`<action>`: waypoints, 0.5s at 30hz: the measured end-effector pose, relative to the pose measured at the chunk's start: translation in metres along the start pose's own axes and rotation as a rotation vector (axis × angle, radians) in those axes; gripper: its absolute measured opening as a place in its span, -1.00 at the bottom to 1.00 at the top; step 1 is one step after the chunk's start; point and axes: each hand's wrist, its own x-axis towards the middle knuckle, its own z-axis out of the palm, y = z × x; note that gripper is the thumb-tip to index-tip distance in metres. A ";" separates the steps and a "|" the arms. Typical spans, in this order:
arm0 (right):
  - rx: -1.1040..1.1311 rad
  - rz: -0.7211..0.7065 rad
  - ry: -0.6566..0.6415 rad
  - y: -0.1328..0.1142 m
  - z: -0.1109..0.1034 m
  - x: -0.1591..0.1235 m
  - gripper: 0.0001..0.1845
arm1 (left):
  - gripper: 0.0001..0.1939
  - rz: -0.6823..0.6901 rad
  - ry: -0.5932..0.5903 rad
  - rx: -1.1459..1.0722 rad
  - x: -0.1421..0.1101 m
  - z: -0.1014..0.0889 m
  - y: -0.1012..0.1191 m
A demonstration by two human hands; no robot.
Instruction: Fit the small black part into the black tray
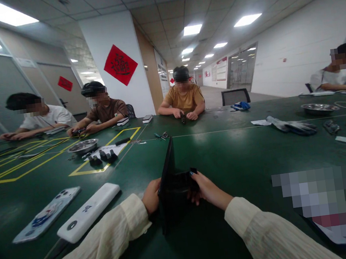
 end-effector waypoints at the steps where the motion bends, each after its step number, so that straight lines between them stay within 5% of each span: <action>1: -0.002 0.000 -0.002 0.000 0.000 0.001 -0.73 | -0.56 0.011 -0.004 -0.003 0.000 0.000 0.000; 15: 0.006 0.000 -0.007 0.007 -0.005 0.006 -0.66 | -0.60 0.011 -0.014 0.056 0.000 0.000 0.000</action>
